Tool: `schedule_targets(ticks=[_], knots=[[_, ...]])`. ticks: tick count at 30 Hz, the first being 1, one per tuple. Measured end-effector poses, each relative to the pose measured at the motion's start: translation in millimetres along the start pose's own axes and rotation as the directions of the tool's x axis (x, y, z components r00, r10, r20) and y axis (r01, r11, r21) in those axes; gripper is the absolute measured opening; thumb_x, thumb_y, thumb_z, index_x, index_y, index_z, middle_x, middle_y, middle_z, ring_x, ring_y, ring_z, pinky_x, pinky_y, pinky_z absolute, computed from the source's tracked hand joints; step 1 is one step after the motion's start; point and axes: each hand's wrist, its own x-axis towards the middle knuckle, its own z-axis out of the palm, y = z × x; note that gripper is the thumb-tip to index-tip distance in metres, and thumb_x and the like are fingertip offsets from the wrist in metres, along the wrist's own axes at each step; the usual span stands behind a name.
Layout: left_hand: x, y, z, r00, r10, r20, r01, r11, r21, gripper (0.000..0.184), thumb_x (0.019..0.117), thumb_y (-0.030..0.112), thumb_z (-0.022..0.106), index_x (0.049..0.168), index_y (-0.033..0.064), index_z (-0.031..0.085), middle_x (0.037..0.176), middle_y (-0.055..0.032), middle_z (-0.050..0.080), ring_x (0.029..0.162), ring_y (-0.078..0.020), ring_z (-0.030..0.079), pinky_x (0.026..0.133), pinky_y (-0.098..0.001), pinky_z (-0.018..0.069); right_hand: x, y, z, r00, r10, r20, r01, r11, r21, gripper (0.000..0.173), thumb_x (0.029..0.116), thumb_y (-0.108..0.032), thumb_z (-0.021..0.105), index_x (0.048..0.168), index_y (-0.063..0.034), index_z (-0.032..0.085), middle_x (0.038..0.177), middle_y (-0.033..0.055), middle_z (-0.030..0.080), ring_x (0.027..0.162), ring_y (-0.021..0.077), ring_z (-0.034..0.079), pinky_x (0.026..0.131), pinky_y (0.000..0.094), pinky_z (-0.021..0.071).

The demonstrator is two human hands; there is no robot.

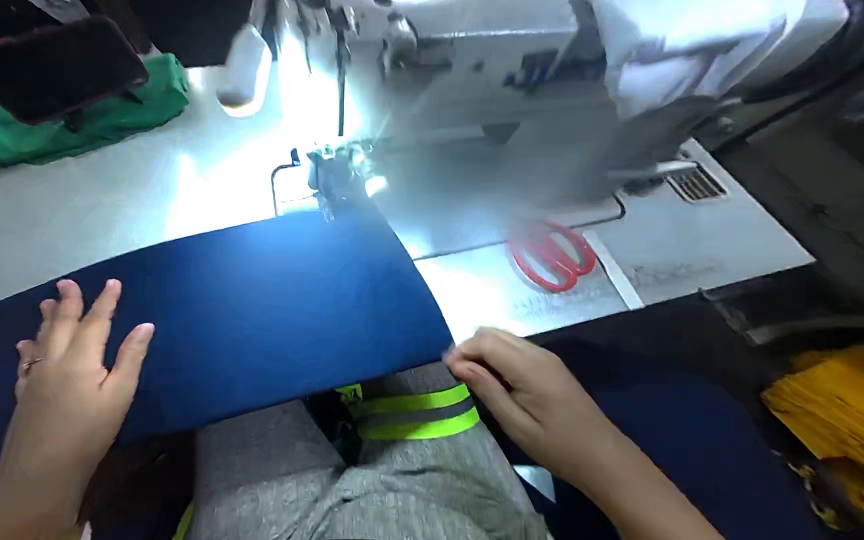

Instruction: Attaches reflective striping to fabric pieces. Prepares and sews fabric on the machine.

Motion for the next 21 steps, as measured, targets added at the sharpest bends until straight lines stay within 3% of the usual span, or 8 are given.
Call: schedule_targets(ticks=[2,4,6,8,13,15,18,21], knots=[[-9.2,14.6,-10.6,0.996,0.054,-0.064,-0.062,0.990,-0.129,0.061,0.1041,0.044,0.047,0.146,0.0010,0.054,0.157,-0.0258,0.041,0.149,-0.0411,0.035,0.120,-0.0574,0.0303,-53.5,21.6,-10.5,0.899,0.391,0.197,-0.402,0.915,0.018,0.043,0.1073,-0.042,0.044,0.088,-0.0135,0.070,0.074,-0.0035,0.064,0.062,0.0054,0.062,0.056,0.0265,0.0548],[-21.6,33.3,-16.4,0.983,0.139,-0.120,-0.166,0.949,-0.268,0.046,0.1035,0.030,0.054,0.132,-0.0051,0.062,0.139,-0.0240,0.059,0.133,-0.0299,0.055,0.110,-0.0429,0.0466,-93.2,59.3,-2.4,0.475,0.753,0.455,-0.800,0.585,-0.132,0.065,0.1095,-0.053,0.031,0.107,-0.0032,0.072,0.090,0.0129,0.072,0.080,0.0260,0.071,0.076,0.0492,0.0583],[-30.5,58.1,-13.8,0.964,0.231,-0.132,-0.266,0.857,-0.441,0.031,0.1040,0.025,0.055,0.122,0.0018,0.066,0.120,-0.0126,0.069,0.114,-0.0178,0.065,0.099,-0.0351,0.0545,-127.1,98.3,30.7,0.159,0.830,0.534,-0.959,0.259,-0.118,0.083,0.1060,-0.065,0.023,0.125,0.0034,0.067,0.120,0.0245,0.068,0.112,0.0363,0.067,0.100,0.0557,0.0492],[-37.8,86.8,-5.0,0.944,0.318,-0.090,-0.311,0.759,-0.572,0.024,0.1044,0.030,0.057,0.120,0.0183,0.070,0.114,0.0007,0.072,0.109,-0.0124,0.068,0.096,-0.0342,0.0572,-139.6,110.2,62.4,0.100,0.853,0.512,-0.994,0.103,0.022,0.086,0.1016,-0.072,0.029,0.134,0.0008,0.062,0.131,0.0230,0.065,0.124,0.0341,0.062,0.105,0.0552,0.0472],[-57.9,144.0,24.5,0.896,0.436,0.087,-0.185,0.543,-0.819,0.022,0.1049,0.024,0.057,0.121,0.0153,0.070,0.112,0.0009,0.073,0.105,-0.0137,0.070,0.093,-0.0339,0.0605,-108.6,88.8,94.5,0.289,0.948,0.136,-0.769,0.144,0.623,0.028,0.1018,-0.018,0.063,0.119,0.0036,0.063,0.105,0.0148,0.069,0.092,0.0191,0.067,0.082,0.0377,0.0565],[-69.0,157.4,42.8,0.863,0.424,0.275,-0.002,0.547,-0.837,0.031,0.1068,0.027,0.052,0.127,0.0099,0.069,0.120,-0.0034,0.071,0.113,-0.0158,0.068,0.098,-0.0363,0.0589,-88.8,48.2,75.2,0.467,0.884,0.015,-0.553,0.279,0.785,0.030,0.0986,-0.005,0.059,0.127,0.0043,0.054,0.105,0.0135,0.069,0.089,0.0180,0.070,0.077,0.0358,0.0612],[-85.3,176.8,54.5,0.653,0.455,0.605,0.355,0.522,-0.775,0.048,0.1063,0.043,0.048,0.139,0.0115,0.063,0.135,-0.0023,0.064,0.125,-0.0096,0.059,0.108,-0.0359,0.0486,-76.1,-31.6,37.1,0.868,0.486,0.098,-0.421,0.618,0.663,0.026,0.0937,-0.002,0.065,0.117,0.0044,0.055,0.098,0.0065,0.072,0.085,0.0119,0.072,0.078,0.0317,0.0626],[-77.5,198.2,42.5,0.654,0.565,0.504,0.628,-0.033,-0.777,0.038,0.1054,0.022,0.055,0.135,-0.0023,0.057,0.115,-0.0096,0.074,0.105,-0.0160,0.071,0.096,-0.0361,0.0567,-65.8,-68.5,26.5,0.918,0.082,0.389,-0.247,0.884,0.398,0.022,0.1002,-0.014,0.064,0.113,0.0045,0.065,0.092,0.0154,0.073,0.083,0.0242,0.074,0.078,0.0465,0.0614]])
